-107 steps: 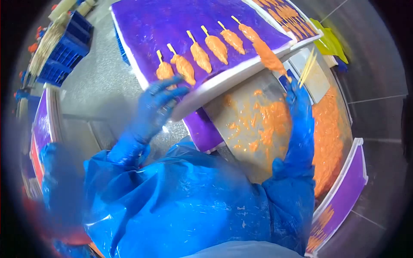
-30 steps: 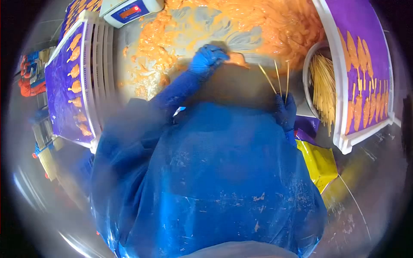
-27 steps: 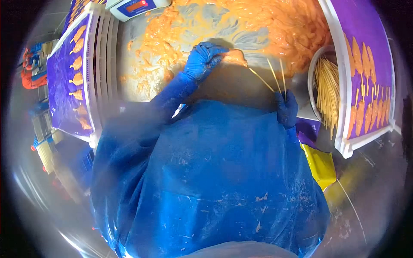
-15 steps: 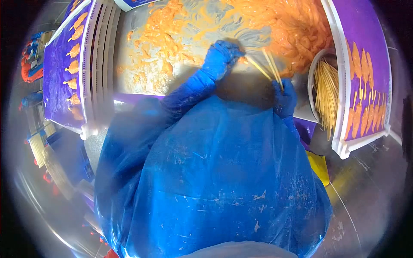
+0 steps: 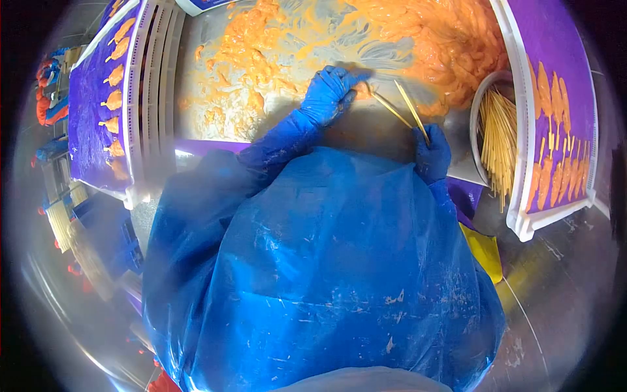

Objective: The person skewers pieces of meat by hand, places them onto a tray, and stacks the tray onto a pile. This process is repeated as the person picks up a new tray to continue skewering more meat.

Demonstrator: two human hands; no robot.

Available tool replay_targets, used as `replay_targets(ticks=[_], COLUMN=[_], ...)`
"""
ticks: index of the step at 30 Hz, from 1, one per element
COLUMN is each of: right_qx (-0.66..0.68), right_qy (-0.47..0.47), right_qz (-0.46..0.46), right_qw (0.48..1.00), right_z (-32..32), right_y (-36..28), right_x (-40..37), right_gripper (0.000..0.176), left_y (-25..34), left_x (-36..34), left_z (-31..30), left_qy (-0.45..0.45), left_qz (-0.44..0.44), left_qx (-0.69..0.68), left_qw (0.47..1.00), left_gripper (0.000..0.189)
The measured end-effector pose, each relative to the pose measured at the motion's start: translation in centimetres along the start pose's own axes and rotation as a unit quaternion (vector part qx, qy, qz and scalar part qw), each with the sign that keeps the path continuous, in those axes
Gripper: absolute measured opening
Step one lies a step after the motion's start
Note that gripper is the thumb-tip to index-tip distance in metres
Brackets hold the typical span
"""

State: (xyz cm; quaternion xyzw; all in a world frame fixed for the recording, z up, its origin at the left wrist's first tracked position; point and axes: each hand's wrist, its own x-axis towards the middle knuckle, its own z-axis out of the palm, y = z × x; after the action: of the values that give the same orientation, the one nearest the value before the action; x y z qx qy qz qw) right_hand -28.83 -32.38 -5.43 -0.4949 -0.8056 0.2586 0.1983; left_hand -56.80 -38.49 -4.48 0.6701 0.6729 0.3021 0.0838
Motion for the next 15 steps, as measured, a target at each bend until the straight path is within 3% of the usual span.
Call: replay_targets(ticks=[2, 5, 11, 13, 15], right_qx=[0.024, 0.056, 0.007, 0.010, 0.063], right_qy=[-0.014, -0.034, 0.000, 0.016, -0.004], right_qz=[0.004, 0.021, 0.004, -0.010, 0.008], right_qw=[1.000, 0.998, 1.000, 1.000, 0.998], right_z=[0.1, 0.4, 0.3, 0.7, 0.9], right_y=[0.2, 0.5, 1.5, 1.9, 1.6], right_x=[0.0, -0.2, -0.6, -1.2, -0.8], right_gripper=[0.019, 0.020, 0.022, 0.022, 0.022], left_y=[0.0, -1.0, 0.3, -0.6, -0.8], left_x=[0.1, -0.3, 0.0, -0.5, -1.0], left_z=[0.3, 1.5, -0.3, 1.1, 1.9], left_qy=[-0.019, 0.006, -0.034, 0.046, 0.045], left_qz=[-0.027, 0.038, -0.035, 0.022, 0.010], left_qx=[-0.006, 0.026, -0.023, -0.015, -0.016], left_qw=[0.999, 0.999, 0.999, 0.999, 0.999], left_gripper=[0.032, 0.036, 0.032, 0.030, 0.029])
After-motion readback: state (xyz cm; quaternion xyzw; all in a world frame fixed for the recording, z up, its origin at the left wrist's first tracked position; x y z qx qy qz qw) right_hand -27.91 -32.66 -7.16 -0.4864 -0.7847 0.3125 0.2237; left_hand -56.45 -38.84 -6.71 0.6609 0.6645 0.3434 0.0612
